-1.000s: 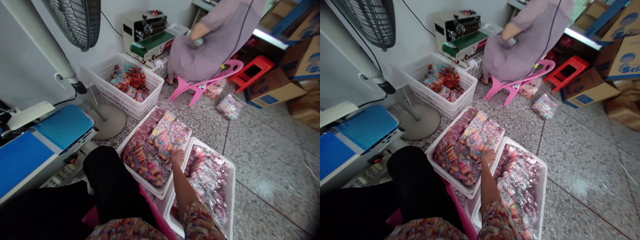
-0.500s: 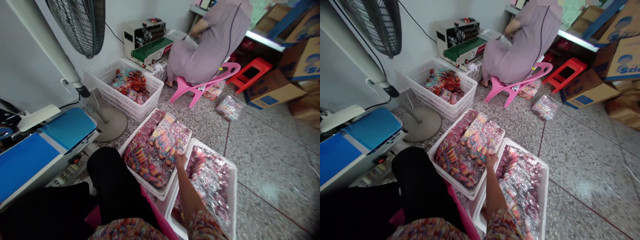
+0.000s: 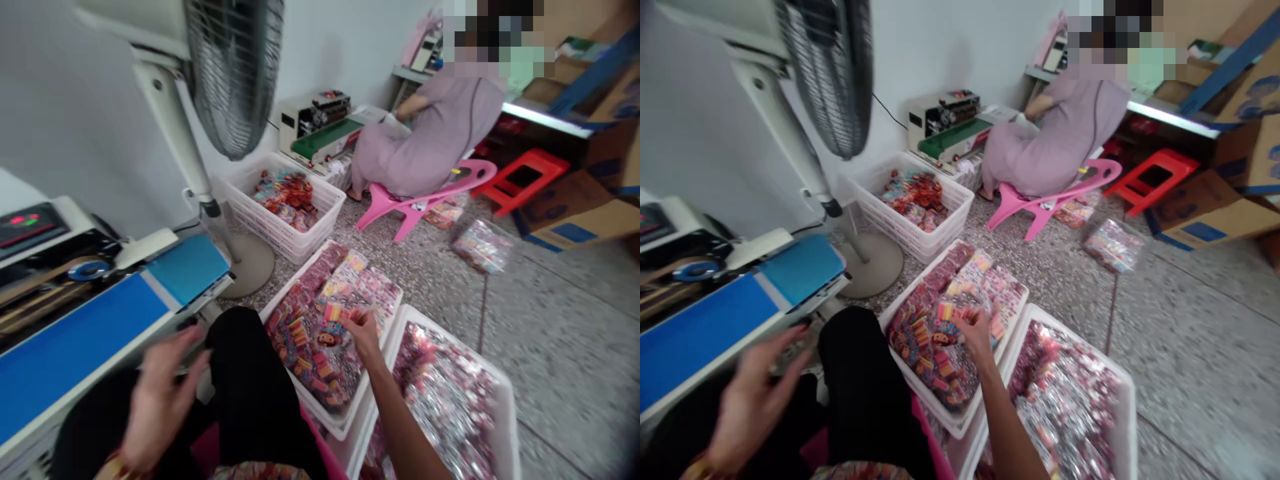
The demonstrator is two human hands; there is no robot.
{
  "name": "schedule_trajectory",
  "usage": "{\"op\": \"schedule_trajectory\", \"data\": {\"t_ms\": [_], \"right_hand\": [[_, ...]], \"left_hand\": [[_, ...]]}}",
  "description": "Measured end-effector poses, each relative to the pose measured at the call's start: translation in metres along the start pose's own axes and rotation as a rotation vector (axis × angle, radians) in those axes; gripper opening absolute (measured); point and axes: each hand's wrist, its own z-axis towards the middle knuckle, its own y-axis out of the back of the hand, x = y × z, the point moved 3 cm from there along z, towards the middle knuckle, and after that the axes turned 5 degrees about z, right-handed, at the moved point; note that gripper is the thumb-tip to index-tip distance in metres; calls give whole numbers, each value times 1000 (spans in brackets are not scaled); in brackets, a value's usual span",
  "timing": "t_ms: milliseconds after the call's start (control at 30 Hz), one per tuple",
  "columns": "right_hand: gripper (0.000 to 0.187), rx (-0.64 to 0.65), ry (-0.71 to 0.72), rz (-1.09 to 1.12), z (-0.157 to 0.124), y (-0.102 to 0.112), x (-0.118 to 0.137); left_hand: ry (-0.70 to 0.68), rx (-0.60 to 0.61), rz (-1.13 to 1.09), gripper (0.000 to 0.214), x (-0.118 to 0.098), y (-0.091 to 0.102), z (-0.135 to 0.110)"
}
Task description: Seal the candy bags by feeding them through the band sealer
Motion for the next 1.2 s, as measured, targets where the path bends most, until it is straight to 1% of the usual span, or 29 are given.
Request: {"op": "schedule_trajectory", "data": {"t_ms": [33, 67, 133, 167, 200, 233, 300, 367, 400, 433, 467, 533, 600, 633, 667, 700, 733, 767, 800, 833, 933, 1000, 1100, 1200], "right_hand": [[54, 62, 20, -8, -3, -30, 16], [54, 140, 44, 16, -7, -62, 32], [49, 390, 67, 121, -21, -127, 63], [47, 509, 80, 178, -30, -156, 79], [46, 614, 104, 211, -38, -182, 93], [46, 711, 135, 225, -46, -204, 107], [49, 920, 191, 239, -58, -237, 132], [55, 1131, 207, 266, -63, -259, 150], [59, 1206, 208, 279, -63, -268, 158], [63, 1248, 214, 285, -61, -276, 164], [68, 1253, 225, 292, -57, -283, 170], [82, 1209, 240, 333, -48, -296, 178], [94, 1225, 189, 384, -44, -311, 180], [94, 1259, 153, 386, -43, -319, 179], [89, 1292, 133, 364, -44, -326, 178], [77, 1313, 137, 322, -45, -334, 175], [60, 1316, 162, 271, -45, -341, 172], [41, 1299, 201, 220, -44, -348, 168], [27, 1268, 243, 176, -43, -354, 164], [23, 1236, 276, 139, -40, -359, 160], [24, 1154, 310, 82, -30, -371, 149], [28, 1122, 292, 81, -22, -376, 143], [30, 1084, 247, 100, -10, -383, 137], [32, 1056, 225, 108, -5, -388, 133]], "left_hand": [[-4, 33, -107, 45, -6, -12, 7], [16, 90, -210, 56, -11, -25, 16], [82, 149, -392, 84, -19, -44, 42], [128, 164, -487, 86, -20, -48, 56], [173, 175, -579, 79, -18, -48, 69], [218, 169, -670, 72, -14, -44, 80], [292, 120, -824, 58, -2, -28, 94], [337, 41, -914, 54, 12, -6, 99], [345, 4, -931, 53, 17, 4, 100], [349, -27, -937, 53, 22, 14, 102], [350, -46, -939, 52, 26, 21, 103], [337, -47, -933, 52, 30, 33, 107], [280, -27, -878, 44, 32, 40, 113], [228, -27, -826, 39, 34, 43, 117], [171, -44, -761, 35, 36, 45, 121], [121, -78, -693, 34, 40, 45, 125], [89, -120, -630, 35, 46, 45, 128], [81, -166, -579, 38, 52, 42, 131], [95, -205, -546, 43, 60, 38, 134], [125, -234, -530, 47, 68, 33, 135], [237, -243, -538, 54, 86, 14, 137], [279, -272, -531, 49, 93, 7, 137], [287, -339, -550, 41, 97, 4, 138], [325, -330, -661, 44, 101, 2, 136]]}}
